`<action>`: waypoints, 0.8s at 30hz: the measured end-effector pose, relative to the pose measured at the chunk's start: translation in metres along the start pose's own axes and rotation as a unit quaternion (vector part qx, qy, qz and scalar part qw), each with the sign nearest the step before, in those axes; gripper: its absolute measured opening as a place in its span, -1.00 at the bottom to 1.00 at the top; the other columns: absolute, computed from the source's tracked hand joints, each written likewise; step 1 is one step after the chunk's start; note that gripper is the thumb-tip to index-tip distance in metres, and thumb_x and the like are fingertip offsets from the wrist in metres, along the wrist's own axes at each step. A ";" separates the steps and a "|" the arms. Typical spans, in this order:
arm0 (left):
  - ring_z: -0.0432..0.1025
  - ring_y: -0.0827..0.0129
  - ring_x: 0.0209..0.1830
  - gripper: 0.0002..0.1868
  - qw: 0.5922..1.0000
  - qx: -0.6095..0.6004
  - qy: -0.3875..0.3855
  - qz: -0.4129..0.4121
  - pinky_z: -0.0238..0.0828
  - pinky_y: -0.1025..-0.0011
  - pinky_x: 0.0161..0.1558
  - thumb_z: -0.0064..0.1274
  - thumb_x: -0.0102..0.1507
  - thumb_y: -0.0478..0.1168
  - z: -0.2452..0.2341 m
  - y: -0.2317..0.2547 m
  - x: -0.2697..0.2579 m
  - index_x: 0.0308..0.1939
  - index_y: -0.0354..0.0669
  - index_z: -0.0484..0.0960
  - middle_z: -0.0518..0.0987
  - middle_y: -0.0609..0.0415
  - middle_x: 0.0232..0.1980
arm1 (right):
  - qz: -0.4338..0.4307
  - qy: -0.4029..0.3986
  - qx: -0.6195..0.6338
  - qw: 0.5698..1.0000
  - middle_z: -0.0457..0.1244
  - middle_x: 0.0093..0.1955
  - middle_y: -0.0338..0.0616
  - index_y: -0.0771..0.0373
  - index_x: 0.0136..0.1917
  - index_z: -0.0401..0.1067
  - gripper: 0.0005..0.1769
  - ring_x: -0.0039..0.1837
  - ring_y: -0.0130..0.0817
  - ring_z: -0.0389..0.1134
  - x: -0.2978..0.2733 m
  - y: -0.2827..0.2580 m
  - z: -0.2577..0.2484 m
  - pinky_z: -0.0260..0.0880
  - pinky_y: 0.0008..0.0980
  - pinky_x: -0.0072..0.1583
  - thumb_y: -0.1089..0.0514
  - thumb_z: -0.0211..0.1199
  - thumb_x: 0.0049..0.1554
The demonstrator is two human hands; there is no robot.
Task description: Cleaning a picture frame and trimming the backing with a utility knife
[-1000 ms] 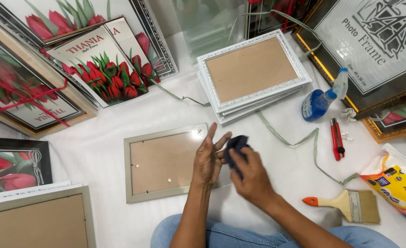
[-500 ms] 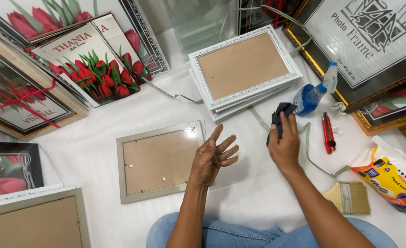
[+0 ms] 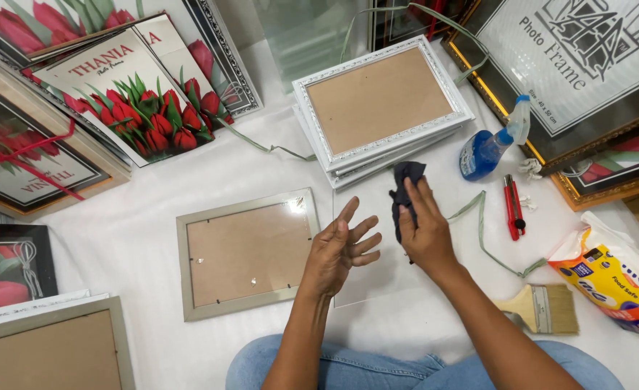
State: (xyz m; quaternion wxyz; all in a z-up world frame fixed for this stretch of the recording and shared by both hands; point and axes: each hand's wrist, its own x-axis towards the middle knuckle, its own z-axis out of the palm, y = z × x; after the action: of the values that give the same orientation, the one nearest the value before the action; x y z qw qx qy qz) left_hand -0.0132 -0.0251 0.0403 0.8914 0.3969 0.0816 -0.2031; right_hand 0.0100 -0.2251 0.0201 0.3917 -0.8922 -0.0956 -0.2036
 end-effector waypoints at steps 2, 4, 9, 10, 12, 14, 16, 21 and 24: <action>0.48 -0.12 0.13 -0.23 0.999 -0.040 0.004 0.017 0.56 -0.03 -0.02 -0.01 0.33 0.15 -0.013 0.004 0.006 0.56 -0.04 0.22 0.48 -0.41 0.30 | 0.021 -0.002 -0.007 1.000 0.08 0.55 0.31 0.29 0.55 0.24 -0.45 0.55 0.22 0.06 0.001 0.017 -0.002 -0.01 0.04 0.53 0.22 0.04 0.31; 0.56 -0.05 0.03 -0.21 0.996 -0.080 0.010 0.034 0.62 -0.01 -0.08 0.00 0.31 0.13 -0.024 0.012 0.006 0.56 -0.05 0.19 0.52 -0.41 0.25 | 0.043 -0.006 -0.014 0.999 0.08 0.54 0.34 0.31 0.55 0.25 -0.46 0.54 0.24 0.07 0.001 0.031 -0.003 -0.01 0.08 0.53 0.23 0.05 0.31; 0.54 -0.06 0.05 -0.37 0.989 -0.107 0.022 0.099 0.59 -0.07 -0.04 -0.14 0.37 0.12 -0.039 0.043 -0.002 0.51 0.10 0.29 0.57 -0.30 0.22 | 0.029 -0.036 -0.045 0.998 0.13 0.46 0.47 0.39 0.51 0.28 -0.40 0.50 0.41 0.08 -0.007 0.005 0.005 0.06 0.20 0.47 0.26 0.13 0.20; 0.54 -0.06 0.05 -0.37 0.989 -0.106 0.021 0.099 0.59 -0.07 -0.04 -0.14 0.37 0.12 -0.040 0.042 -0.001 0.51 0.10 0.29 0.57 -0.30 0.22 | 0.028 -0.035 -0.044 0.998 0.13 0.46 0.47 0.39 0.51 0.28 -0.40 0.50 0.41 0.08 -0.013 -0.014 0.011 0.06 0.20 0.47 0.26 0.13 0.20; 0.52 -0.11 0.08 -0.32 0.987 -0.104 0.047 0.111 0.59 -0.06 -0.04 -0.13 0.36 0.14 -0.042 0.040 0.001 0.54 0.08 0.25 0.53 -0.34 0.26 | -0.058 -0.106 0.048 0.992 0.09 0.53 0.32 0.26 0.53 0.26 -0.33 0.55 0.29 0.03 -0.028 -0.053 0.021 -0.02 0.07 0.53 0.25 0.12 0.14; 0.51 -0.09 0.11 -0.25 0.992 -0.061 0.056 0.097 0.54 0.09 0.02 -0.12 0.33 0.15 -0.026 0.037 -0.003 0.55 -0.02 0.21 0.51 -0.37 0.29 | -0.079 -0.154 0.103 0.980 -0.04 0.62 0.24 0.23 0.56 0.15 -0.28 0.64 0.18 -0.08 -0.034 -0.083 0.013 -0.08 0.03 0.59 0.30 0.13 0.14; 0.51 -0.07 0.13 -0.18 0.994 -0.020 0.063 0.084 0.49 0.23 0.07 -0.11 0.29 0.16 -0.013 0.024 0.001 0.57 -0.11 0.17 0.49 -0.40 0.32 | -0.100 -0.201 0.154 0.962 -0.17 0.70 0.16 0.20 0.60 0.05 -0.21 0.72 0.06 -0.19 -0.032 -0.091 0.012 -0.14 -0.01 0.65 0.34 0.15 0.14; 0.48 -0.04 0.24 -0.29 0.991 0.044 0.056 0.110 0.54 0.06 0.15 -0.10 0.38 0.15 0.026 0.004 0.004 0.49 -0.19 0.34 0.50 -0.39 0.32 | -0.076 -0.120 0.108 0.984 -0.07 0.66 0.17 0.24 0.58 0.17 -0.38 0.64 0.12 -0.11 -0.014 -0.071 0.000 -0.13 0.01 0.56 0.21 0.03 0.25; 0.62 0.05 -0.11 -0.31 0.997 0.045 0.039 0.057 0.68 0.32 -0.23 -0.07 0.38 0.14 -0.010 -0.037 0.020 0.52 -0.08 0.31 0.61 -0.34 0.14 | -0.090 -0.060 0.071 0.992 -0.03 0.65 0.15 0.22 0.56 0.22 -0.40 0.63 0.11 -0.07 -0.005 -0.061 0.000 -0.09 -0.01 0.56 0.17 0.03 0.26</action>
State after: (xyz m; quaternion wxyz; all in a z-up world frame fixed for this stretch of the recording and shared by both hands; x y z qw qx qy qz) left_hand -0.0105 -0.0453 0.0024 0.8788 0.4484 0.0844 -0.1397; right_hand -0.0144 -0.1844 0.0583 0.4277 -0.8604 -0.2132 -0.1771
